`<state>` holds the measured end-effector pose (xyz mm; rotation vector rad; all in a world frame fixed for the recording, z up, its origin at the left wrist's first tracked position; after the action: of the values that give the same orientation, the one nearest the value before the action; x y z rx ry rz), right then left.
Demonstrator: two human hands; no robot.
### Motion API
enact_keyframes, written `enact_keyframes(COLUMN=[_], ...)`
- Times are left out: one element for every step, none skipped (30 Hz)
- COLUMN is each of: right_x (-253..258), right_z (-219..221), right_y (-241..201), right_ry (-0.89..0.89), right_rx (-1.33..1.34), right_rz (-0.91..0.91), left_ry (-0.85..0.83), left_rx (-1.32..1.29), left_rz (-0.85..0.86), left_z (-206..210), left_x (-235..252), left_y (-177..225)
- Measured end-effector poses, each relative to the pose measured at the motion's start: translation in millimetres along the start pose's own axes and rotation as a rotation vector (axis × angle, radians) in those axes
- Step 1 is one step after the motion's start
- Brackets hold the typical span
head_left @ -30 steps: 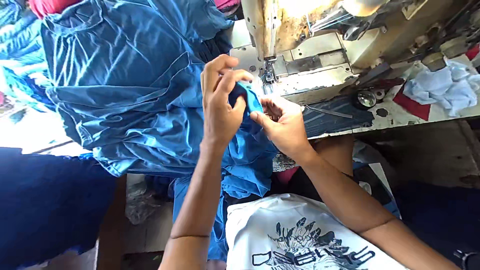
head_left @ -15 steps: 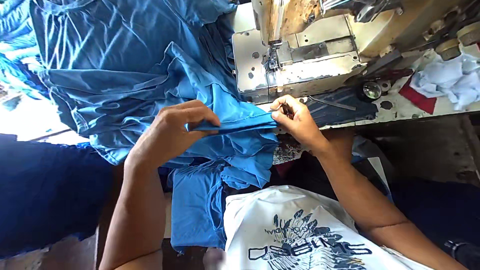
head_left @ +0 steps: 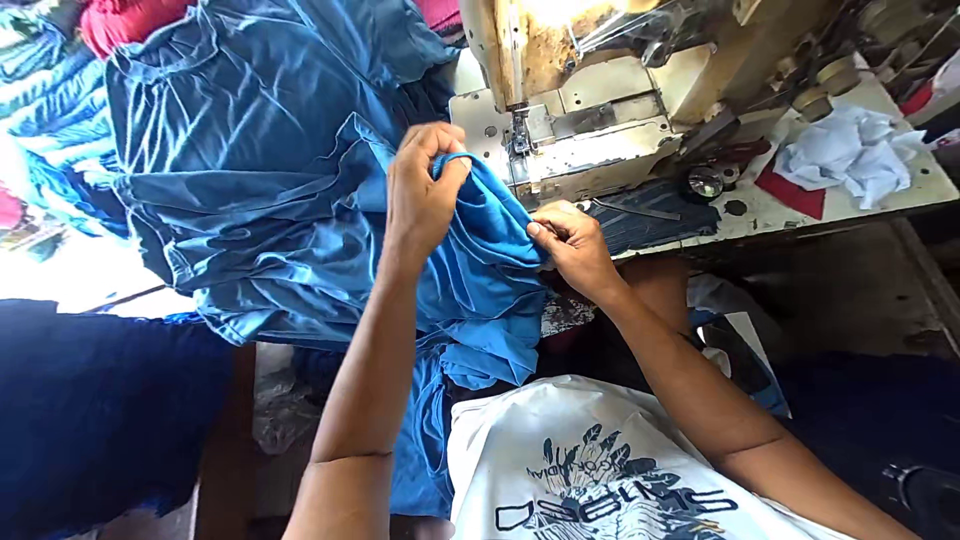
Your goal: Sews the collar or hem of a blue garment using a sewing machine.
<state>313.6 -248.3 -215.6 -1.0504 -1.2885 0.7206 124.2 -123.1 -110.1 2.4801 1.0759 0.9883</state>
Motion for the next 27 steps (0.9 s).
enact_keyframes(right_x=[1.1,1.7,2.0,1.9,0.9,-0.1,-0.9,-1.4,-1.9,-2.2,-2.4,-2.7,-2.8,-2.6,-2.0,-1.0,0.7,3.3,6.8,10.8,15.2,20.3,24.7,27.7,29.2,29.2,27.5], right_z=[-2.3,-5.1,-7.9,-9.9,-11.0,-11.3,-10.7,-10.1,-9.3,-8.3,-7.5,-6.9,-6.6,-6.9,-7.4,-8.0,-8.7,-9.3,-9.9,-10.4,-10.8,-10.7,-10.0,-8.8,-7.4,-6.1,-5.3], right_y=[1.6,2.0,1.8,1.3,1.1,0.7,1.2,1.7,2.2,2.1,1.2,0.0,-1.2,-2.1,-2.3,-2.3,-2.4,-2.6,-3.1,-3.8,-4.6,-5.0,-5.3,-5.3,-5.4,-6.0,-7.1], right_ry=[-0.003,-0.001,0.000,-0.004,-0.013,-0.014,-0.004,0.000,-0.001,-0.007,-0.011,-0.010,-0.004,0.005,0.021,0.040,0.063,0.090,0.118,0.144,0.168,0.193,0.208,0.215,0.212,0.207,0.200], right_rx=[-0.010,-0.014,-0.003,0.024,0.061,0.101,0.142,0.187,0.233,0.284,0.329,0.363,0.388,0.405,0.420,0.433,0.445,0.460,0.467,0.460,0.444,0.426,0.409,0.395,0.387,0.384,0.385], right_rz=[0.008,0.027,0.061,0.102,0.141,0.166,0.177,0.180,0.178,0.179,0.182,0.181,0.176,0.166,0.158,0.157,0.159,0.160,0.156,0.143,0.122,0.098,0.089,0.081,0.073,0.067,0.067], left_ry=[0.024,0.039,0.045,0.048,0.043,0.039,0.036,0.031,0.027,0.020,0.009,-0.007,-0.022,-0.038,-0.055,-0.072,-0.086,-0.097,-0.104,-0.106,-0.093,-0.072,-0.057,-0.034,-0.008,0.010,0.023], left_rx=[-0.028,0.004,0.083,0.175,0.250,0.305,0.346,0.375,0.391,0.399,0.394,0.383,0.372,0.361,0.352,0.347,0.341,0.334,0.331,0.330,0.322,0.312,0.309,0.274,0.221,0.164,0.117], left_rz=[-0.036,-0.052,-0.054,-0.033,-0.003,0.033,0.065,0.086,0.094,0.092,0.085,0.073,0.059,0.041,0.024,0.012,0.006,-0.001,-0.012,-0.033,-0.051,-0.062,-0.055,-0.026,0.013,0.053,0.089], left_z=[11.0,20.7,27.6,32.7,37.1,41.0,44.1,46.2,47.6,48.3,48.8,49.1,49.6,51.0,53.1,55.8,58.7,61.7,64.8,68.3,72.2,76.2,80.0,83.2,85.0,85.0,83.8], left_x=[2.2,4.8,7.6,10.6,13.3,16.0,19.0,21.8,24.4,27.1,30.0,33.4,37.2,41.6,46.6,52.5,59.1,66.3,74.0,82.1,89.5,96.7,102.6,106.5,109.0,110.1,109.7], left_y=[1.0,2.6,4.6,4.9,2.6,-1.8,-6.2,-9.4,-11.6,-13.0,-13.9,-14.8,-16.0,-17.7,-19.3,-20.7,-21.5,-21.4,-21.5,-22.6,-24.7,-28.1,-32.2,-35.8,-38.3,-38.6,-37.4])
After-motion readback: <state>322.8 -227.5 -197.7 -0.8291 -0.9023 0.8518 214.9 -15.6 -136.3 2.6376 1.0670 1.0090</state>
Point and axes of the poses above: each hand's wrist, its own x-axis towards the middle knuckle, its own z-axis out of the palm, y = z × x, the point moved 4 cm from there along x, towards the middle knuckle, and after that the axes turned 14 degrees about x, right-handed, at the moved point
